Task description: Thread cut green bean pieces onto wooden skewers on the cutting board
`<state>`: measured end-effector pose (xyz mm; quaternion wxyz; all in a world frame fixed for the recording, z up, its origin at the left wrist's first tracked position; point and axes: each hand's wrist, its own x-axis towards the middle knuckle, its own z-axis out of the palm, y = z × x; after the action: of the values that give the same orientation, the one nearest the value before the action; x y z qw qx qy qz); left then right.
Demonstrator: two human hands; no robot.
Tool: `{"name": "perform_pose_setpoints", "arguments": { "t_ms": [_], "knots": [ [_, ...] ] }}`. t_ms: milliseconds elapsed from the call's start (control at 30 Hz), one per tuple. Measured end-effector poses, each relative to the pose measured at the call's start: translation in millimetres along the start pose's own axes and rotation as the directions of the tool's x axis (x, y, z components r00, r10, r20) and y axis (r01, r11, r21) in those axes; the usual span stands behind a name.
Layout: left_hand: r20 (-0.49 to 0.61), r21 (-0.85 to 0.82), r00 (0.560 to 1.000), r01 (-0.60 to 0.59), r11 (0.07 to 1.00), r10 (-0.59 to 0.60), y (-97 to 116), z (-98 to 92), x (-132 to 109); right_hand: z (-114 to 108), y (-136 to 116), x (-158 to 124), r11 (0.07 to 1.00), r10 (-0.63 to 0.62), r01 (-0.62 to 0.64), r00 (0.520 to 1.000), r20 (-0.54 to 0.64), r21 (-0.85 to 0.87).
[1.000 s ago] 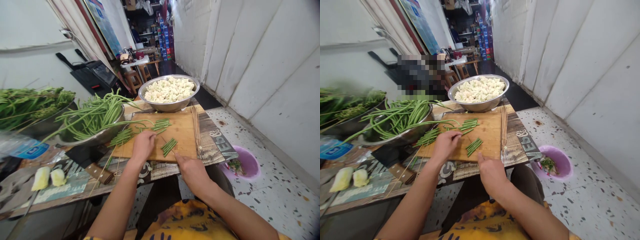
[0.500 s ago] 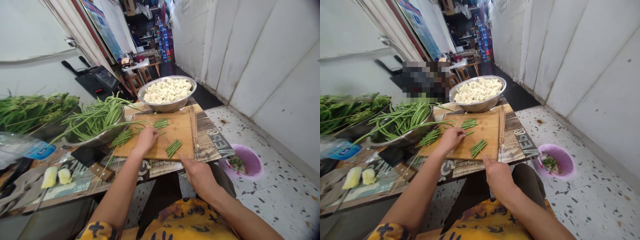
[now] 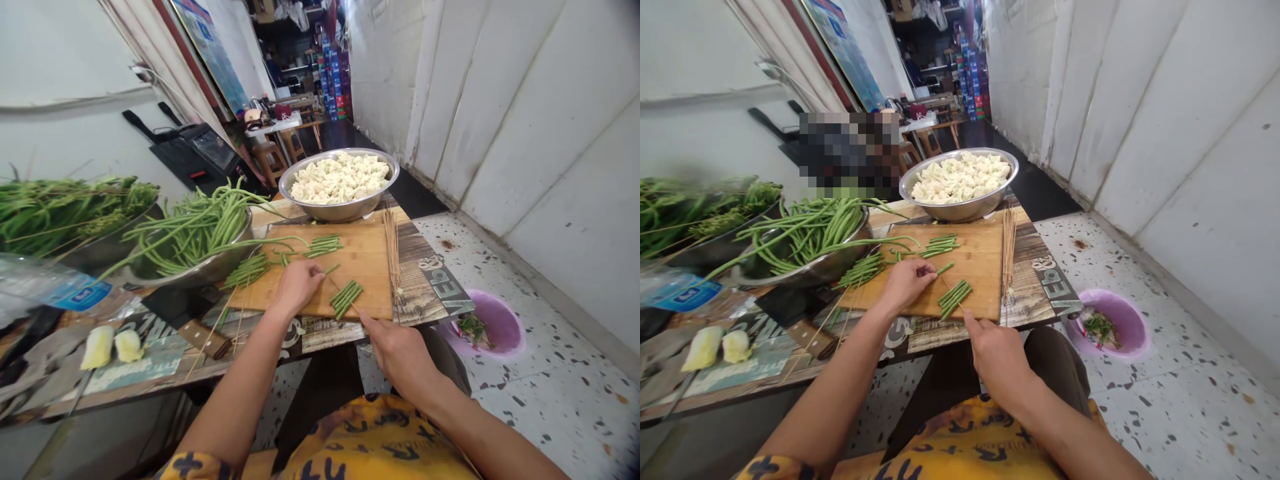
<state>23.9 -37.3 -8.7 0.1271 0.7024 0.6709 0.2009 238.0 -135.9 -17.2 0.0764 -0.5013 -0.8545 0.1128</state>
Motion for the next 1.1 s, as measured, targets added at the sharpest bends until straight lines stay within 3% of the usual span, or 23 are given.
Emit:
{"name": "perform_pose_setpoints", "arguments": {
  "t_ms": [333,1100],
  "knots": [
    [-0.026,-0.057,0.997,0.065,0.996,-0.067,7.7,0.8,-7.6,5.9,1.9,-3.3,1.0,-0.01,0.01,1.0,-0.018,0.015],
    [-0.028,-0.066,0.999,0.045,0.997,-0.047,4.9,1.5,-7.6,8.5,0.6,-4.2,0.999,0.002,-0.002,1.0,0.002,0.041]
  ]
}}
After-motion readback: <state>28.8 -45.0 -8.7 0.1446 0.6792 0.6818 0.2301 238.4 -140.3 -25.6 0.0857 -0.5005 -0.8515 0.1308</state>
